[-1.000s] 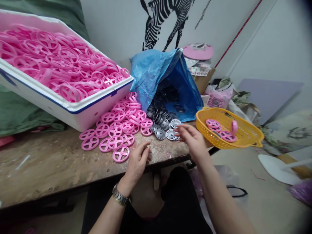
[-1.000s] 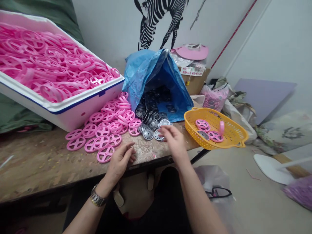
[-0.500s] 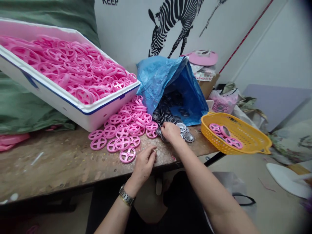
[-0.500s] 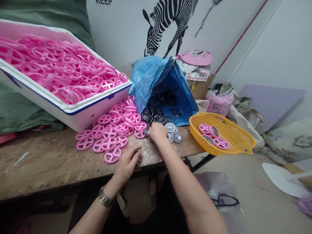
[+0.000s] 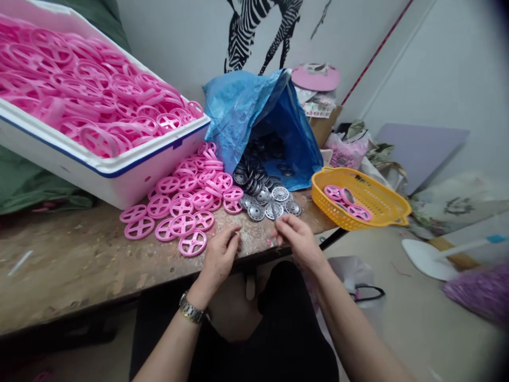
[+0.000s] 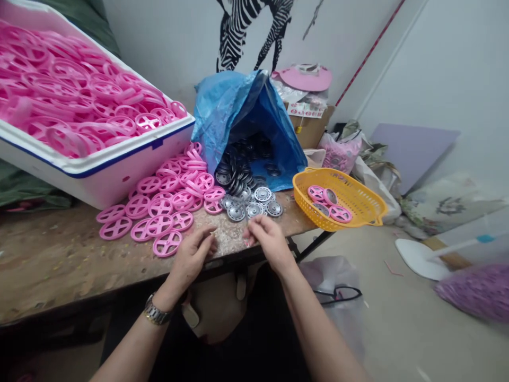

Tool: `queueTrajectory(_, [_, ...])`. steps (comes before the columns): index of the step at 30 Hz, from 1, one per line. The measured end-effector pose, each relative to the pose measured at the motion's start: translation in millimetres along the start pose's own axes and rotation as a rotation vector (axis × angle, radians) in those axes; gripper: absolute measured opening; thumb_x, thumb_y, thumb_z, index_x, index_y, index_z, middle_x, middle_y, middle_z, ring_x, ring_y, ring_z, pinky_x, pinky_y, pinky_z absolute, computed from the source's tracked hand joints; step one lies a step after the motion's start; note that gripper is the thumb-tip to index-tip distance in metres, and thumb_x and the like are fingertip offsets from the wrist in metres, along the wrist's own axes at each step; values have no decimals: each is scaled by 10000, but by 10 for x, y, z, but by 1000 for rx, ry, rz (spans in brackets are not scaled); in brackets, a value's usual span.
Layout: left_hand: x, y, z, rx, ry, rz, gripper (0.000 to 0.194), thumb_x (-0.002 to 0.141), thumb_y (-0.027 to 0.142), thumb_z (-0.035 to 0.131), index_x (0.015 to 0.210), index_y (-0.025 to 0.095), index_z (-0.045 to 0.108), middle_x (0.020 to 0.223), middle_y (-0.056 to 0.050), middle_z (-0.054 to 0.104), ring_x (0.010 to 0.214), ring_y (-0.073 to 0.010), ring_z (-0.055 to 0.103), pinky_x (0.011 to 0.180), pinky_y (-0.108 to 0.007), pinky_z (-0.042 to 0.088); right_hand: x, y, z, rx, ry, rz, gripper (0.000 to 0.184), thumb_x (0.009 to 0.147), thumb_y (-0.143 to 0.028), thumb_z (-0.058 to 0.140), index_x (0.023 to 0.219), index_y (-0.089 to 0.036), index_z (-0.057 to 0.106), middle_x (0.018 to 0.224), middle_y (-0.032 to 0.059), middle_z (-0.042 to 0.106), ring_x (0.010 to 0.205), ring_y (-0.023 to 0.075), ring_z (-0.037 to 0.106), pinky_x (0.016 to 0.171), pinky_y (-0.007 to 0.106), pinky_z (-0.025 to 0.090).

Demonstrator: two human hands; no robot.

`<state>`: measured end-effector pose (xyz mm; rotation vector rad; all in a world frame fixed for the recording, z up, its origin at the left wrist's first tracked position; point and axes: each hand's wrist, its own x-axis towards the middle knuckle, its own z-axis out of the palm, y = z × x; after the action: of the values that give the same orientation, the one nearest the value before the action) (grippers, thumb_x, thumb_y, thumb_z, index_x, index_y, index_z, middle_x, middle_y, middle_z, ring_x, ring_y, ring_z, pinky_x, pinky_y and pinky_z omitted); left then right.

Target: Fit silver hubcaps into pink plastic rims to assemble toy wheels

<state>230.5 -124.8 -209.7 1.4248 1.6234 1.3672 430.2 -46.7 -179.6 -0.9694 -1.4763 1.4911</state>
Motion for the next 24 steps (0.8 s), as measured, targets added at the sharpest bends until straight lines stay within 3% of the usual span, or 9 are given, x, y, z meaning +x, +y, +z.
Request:
queueTrajectory(4, [10, 31, -8, -6, -14, -5, 323, 908, 345, 520, 1113, 132, 650, 756, -31, 650, 610, -143, 637, 564, -256, 542, -710, 235, -344, 71, -453, 372, 304, 836, -455, 701, 814, -177, 583, 670, 12, 700, 526, 98, 592, 535, 208, 433])
queueTrajectory(6, [12, 34, -7, -9, -14, -5, 321, 907, 347, 525, 1112, 134, 649, 759, -28, 650, 616, -140, 637, 566, -252, 544, -916, 464, -518, 65, -517, 522, 325, 796, -459, 733, 799, -160, 604, 657, 24, 699, 519, 99, 592, 522, 203, 432])
queueTrajectory(8, [14, 30, -4, -8, -11, -9, 325, 908, 353, 531, 1118, 134, 647, 770, -29, 655, 624, -137, 638, 575, -251, 547, -995, 730, -671, 66, -347, 600, 327, 764, -457, 745, 785, -160, 611, 642, 23, 693, 492, 86, 564, 492, 185, 404])
queueTrajectory(10, [16, 25, 1, -5, -3, -20, 333, 908, 362, 536, 1124, 133, 646, 777, -31, 662, 624, -134, 637, 582, -251, 550, -955, 978, -806, 48, -41, 632, 308, 716, -433, 756, 739, -175, 590, 624, 23, 676, 456, 88, 534, 433, 179, 355])
queueTrajectory(12, [20, 29, 8, -8, 3, -29, 341, 904, 372, 543, 1123, 133, 647, 772, -31, 664, 621, -134, 635, 579, -249, 549, -832, 1167, -920, 32, 165, 598, 258, 732, -415, 703, 803, -196, 586, 753, 45, 705, 512, 105, 587, 441, 190, 384])
queueTrajectory(14, [25, 46, 15, -15, 8, -32, 342, 894, 378, 550, 1107, 130, 650, 760, -29, 661, 619, -135, 634, 570, -246, 547, -677, 1290, -987, 10, 270, 548, 261, 761, -391, 637, 946, -213, 587, 955, 64, 713, 626, 120, 662, 486, 200, 435])
queueTrajectory(18, [24, 94, 21, -19, 18, -35, 336, 882, 375, 550, 1087, 127, 649, 740, -23, 652, 609, -133, 627, 555, -242, 540, -492, 1377, -847, -66, 287, 477, 360, 735, -332, 623, 1077, -222, 600, 1073, 58, 697, 693, 151, 700, 514, 224, 468])
queueTrajectory(21, [17, 110, 16, -5, 13, -43, 338, 884, 373, 546, 1091, 126, 648, 745, -24, 651, 605, -132, 625, 549, -243, 536, -546, 1276, -519, -90, 133, 419, 227, 705, -297, 666, 909, -200, 686, 911, 38, 735, 672, 175, 692, 600, 278, 524])
queueTrajectory(24, [15, 111, 11, -7, 7, -40, 345, 890, 373, 537, 1096, 119, 645, 740, -26, 648, 610, -133, 625, 561, -248, 536, -641, 991, -203, -103, -83, 316, 154, 756, -305, 664, 824, -183, 730, 765, 25, 732, 668, 178, 686, 680, 296, 536])
